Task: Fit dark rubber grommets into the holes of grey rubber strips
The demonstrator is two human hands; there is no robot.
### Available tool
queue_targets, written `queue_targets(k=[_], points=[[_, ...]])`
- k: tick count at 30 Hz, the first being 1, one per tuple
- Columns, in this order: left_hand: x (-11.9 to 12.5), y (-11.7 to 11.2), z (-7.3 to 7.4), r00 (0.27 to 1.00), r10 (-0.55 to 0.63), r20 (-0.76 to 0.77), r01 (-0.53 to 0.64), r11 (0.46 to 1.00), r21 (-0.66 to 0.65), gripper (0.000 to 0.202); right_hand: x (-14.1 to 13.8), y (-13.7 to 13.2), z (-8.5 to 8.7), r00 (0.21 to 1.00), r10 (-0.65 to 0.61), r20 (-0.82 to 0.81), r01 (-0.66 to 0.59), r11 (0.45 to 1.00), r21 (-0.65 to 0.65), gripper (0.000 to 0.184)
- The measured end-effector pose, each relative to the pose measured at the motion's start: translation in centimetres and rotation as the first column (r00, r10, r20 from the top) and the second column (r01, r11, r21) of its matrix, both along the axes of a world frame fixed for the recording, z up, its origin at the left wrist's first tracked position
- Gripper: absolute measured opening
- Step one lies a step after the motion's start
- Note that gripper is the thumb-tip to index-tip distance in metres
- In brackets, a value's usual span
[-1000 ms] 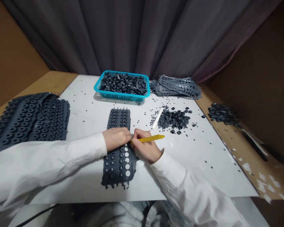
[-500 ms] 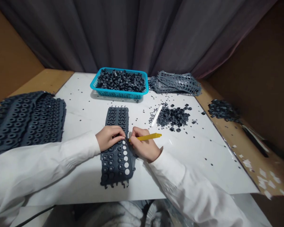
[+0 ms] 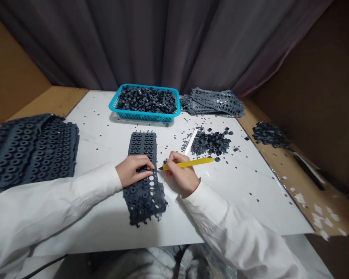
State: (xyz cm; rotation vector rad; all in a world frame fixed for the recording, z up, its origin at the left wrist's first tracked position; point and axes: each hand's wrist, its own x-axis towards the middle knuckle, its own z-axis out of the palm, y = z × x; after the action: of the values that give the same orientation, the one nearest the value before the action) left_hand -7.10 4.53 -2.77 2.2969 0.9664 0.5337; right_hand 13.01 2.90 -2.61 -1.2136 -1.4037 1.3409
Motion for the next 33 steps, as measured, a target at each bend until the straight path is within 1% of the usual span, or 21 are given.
queue_targets(k=[2, 3, 7, 9, 14, 17, 20, 23, 25, 27, 29, 31, 32, 33], points=[[0.0, -0.1, 0.0, 0.999, -0.035, -0.021, 0.036, 0.999, 0.033, 0.017, 0.2, 0.1, 0.0, 0.998, -0.048, -0.048, 0.047, 0.999, -0.015, 0.015], [0.0, -0.2, 0.1, 0.998, -0.054, -0.037, 0.055, 0.997, 0.05, 0.018, 0.2, 0.0, 0.1, 0.998, -0.038, -0.05, 0.037, 0.999, -0.01, 0.015], [-0.2, -0.2, 0.3, 0.988, -0.111, -0.104, 0.12, 0.989, 0.088, 0.021, -0.3, -0.3, -0.1, 0.995, 0.102, 0.002, -0.102, 0.994, -0.024, 0.013], [-0.2, -0.2, 0.5, 0.983, -0.127, -0.134, 0.14, 0.986, 0.094, 0.022, -0.5, -0.4, -0.2, 0.99, 0.13, 0.047, -0.128, 0.991, -0.031, 0.013], [0.1, -0.1, 1.0, 0.953, -0.153, -0.261, 0.194, 0.971, 0.137, 0.022, -0.6, -0.5, 0.1, 0.975, 0.134, 0.175, -0.138, 0.99, 0.007, 0.015], [0.4, -0.1, 1.3, 0.932, -0.163, -0.324, 0.23, 0.956, 0.18, 0.022, -0.7, -0.5, 0.2, 0.983, 0.116, 0.14, -0.116, 0.993, -0.013, 0.015], [0.4, 0.0, 1.4, 0.939, -0.16, -0.303, 0.223, 0.957, 0.188, 0.021, -0.7, -0.5, 0.0, 0.989, 0.106, 0.101, -0.104, 0.994, -0.032, 0.015], [0.3, 0.0, 1.3, 0.948, -0.16, -0.275, 0.216, 0.959, 0.184, 0.02, -0.7, -0.5, -0.2, 0.981, 0.121, 0.154, -0.122, 0.993, -0.004, 0.014], [0.3, 0.0, 1.0, 0.944, -0.169, -0.285, 0.233, 0.95, 0.208, 0.018, -0.8, -0.5, -0.1, 0.974, 0.123, 0.191, -0.128, 0.992, 0.012, 0.014], [0.5, -0.1, 0.6, 0.93, -0.156, -0.332, 0.255, 0.926, 0.28, 0.02, -0.8, -0.5, 0.1, 0.965, 0.123, 0.231, -0.135, 0.99, 0.035, 0.016], [0.8, -0.1, 0.0, 0.907, -0.127, -0.402, 0.288, 0.883, 0.37, 0.025, -0.9, -0.5, 0.3, 0.954, 0.124, 0.272, -0.149, 0.986, 0.071, 0.017], [0.9, -0.1, -0.4, 0.889, -0.102, -0.447, 0.311, 0.85, 0.424, 0.029, -0.9, -0.5, 0.5, 0.945, 0.12, 0.304, -0.159, 0.982, 0.106, 0.019], [1.0, 0.0, -0.5, 0.889, -0.106, -0.446, 0.314, 0.849, 0.425, 0.029, -1.0, -0.6, 0.6, 0.942, 0.117, 0.316, -0.161, 0.98, 0.117, 0.019], [0.9, 0.0, -0.5, 0.899, -0.12, -0.422, 0.306, 0.861, 0.406, 0.028, -1.0, -0.6, 0.7, 0.939, 0.116, 0.324, -0.163, 0.979, 0.121, 0.019]])
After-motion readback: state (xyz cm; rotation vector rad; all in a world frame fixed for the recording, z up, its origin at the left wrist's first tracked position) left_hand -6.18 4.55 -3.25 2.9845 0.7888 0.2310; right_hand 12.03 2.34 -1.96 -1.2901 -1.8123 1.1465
